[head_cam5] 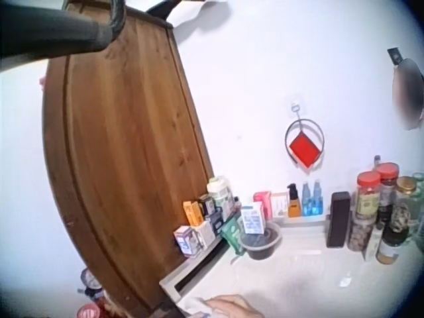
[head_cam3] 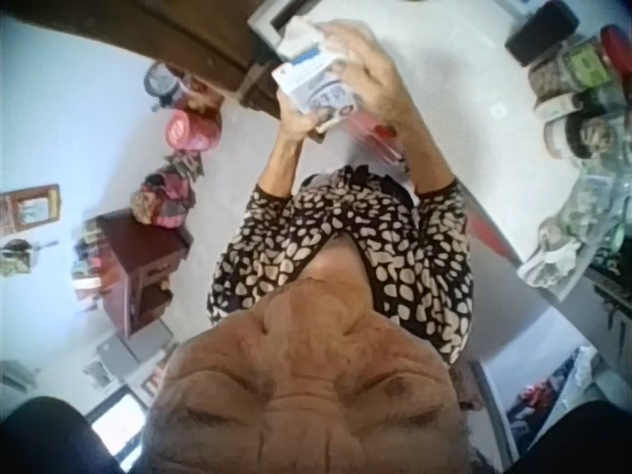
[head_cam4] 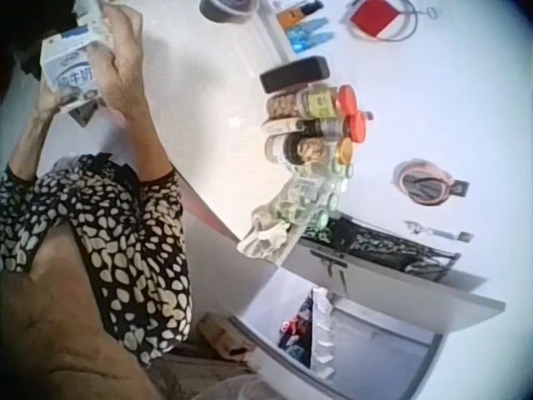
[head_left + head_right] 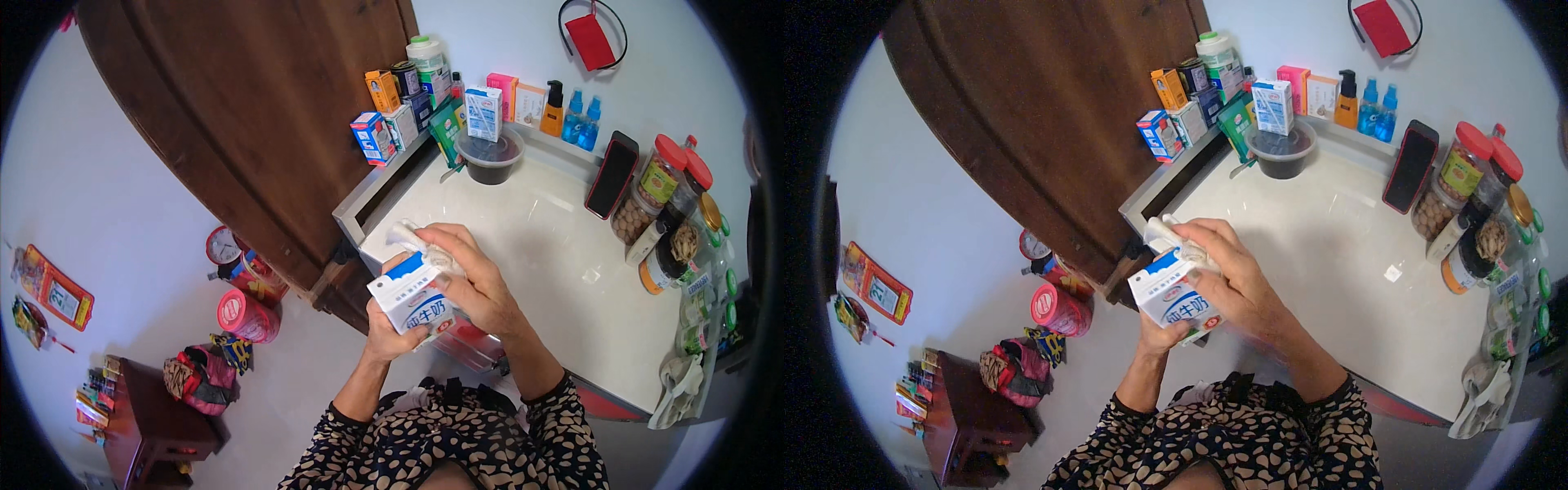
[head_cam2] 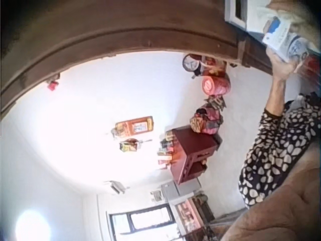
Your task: The person wipes several small rectangular boxes and a black rectangular case with a white cloth. The person handles the items one by one, wiping all sides of each box before placing it back on the counter. The items include a white box, a pink box, a small white box, a blue box, and a black case.
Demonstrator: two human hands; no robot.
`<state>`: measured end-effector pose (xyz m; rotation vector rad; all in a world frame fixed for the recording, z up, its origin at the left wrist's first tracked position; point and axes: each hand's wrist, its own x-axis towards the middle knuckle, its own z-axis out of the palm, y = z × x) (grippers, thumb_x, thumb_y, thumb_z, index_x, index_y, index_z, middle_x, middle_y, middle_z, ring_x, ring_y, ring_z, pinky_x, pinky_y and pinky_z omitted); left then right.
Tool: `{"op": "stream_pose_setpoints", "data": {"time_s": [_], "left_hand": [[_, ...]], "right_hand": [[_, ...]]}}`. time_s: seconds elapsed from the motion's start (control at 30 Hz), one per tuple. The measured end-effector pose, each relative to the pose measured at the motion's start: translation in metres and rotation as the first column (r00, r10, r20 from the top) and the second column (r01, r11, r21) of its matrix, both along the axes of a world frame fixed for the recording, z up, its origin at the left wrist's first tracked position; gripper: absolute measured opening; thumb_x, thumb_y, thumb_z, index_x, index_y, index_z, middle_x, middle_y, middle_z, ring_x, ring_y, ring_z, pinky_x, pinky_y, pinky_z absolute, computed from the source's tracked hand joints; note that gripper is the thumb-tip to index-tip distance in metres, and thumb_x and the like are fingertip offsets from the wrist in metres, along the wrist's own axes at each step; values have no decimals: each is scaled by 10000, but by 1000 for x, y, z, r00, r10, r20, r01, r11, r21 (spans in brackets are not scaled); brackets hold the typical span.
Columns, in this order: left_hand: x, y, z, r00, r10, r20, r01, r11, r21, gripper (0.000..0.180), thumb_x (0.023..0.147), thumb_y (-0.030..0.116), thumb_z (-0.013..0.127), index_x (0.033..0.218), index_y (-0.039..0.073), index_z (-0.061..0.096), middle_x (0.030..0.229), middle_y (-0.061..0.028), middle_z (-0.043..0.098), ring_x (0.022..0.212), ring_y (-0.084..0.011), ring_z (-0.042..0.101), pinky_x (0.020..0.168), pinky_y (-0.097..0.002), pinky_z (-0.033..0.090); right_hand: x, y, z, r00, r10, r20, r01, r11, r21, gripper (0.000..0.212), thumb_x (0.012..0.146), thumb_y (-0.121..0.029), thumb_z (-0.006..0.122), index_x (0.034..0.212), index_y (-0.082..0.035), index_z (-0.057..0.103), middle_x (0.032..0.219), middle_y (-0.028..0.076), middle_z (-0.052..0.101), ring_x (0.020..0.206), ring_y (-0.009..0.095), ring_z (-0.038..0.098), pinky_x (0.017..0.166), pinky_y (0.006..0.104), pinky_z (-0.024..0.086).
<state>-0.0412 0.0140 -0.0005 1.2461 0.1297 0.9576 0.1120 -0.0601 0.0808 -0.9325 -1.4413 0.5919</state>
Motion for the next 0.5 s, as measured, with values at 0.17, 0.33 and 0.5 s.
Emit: {"op": "stream_pose_setpoints", "data": {"time_s": [0.17, 0.33, 0.5], "left_hand": [[1, 2, 1, 995, 22, 101, -2, 981, -194, 782, 626, 126, 753, 1301, -75, 412, 1173, -160, 584, 1046, -236, 604, 922, -345, 483], [-1, 6, 7, 990, 16, 141, 25, 958, -284, 754, 630, 132, 739, 1280, -80, 419, 1134, -164, 596, 991, -229, 627, 864, -341, 522], [8, 6, 12, 989, 11, 146, 34, 954, -299, 733, 639, 127, 721, 1271, -82, 413, 1114, -164, 597, 949, -222, 640, 829, -336, 540]], "right_hand": [[-4, -9, -17, 966, -109, 234, 97, 993, 63, 557, 817, -30, 524, 1335, 108, 372, 1361, 219, 346, 1208, 326, 407, 1034, 371, 332], [0, -23, -33, 922, -93, 375, 90, 996, 26, 546, 809, -34, 540, 1306, 128, 384, 1328, 236, 386, 1185, 346, 438, 1024, 371, 345], [2, -26, -22, 968, -67, 242, 101, 986, -130, 489, 839, -39, 518, 1302, 82, 420, 1305, 199, 432, 1173, 305, 472, 1012, 346, 357]]}}
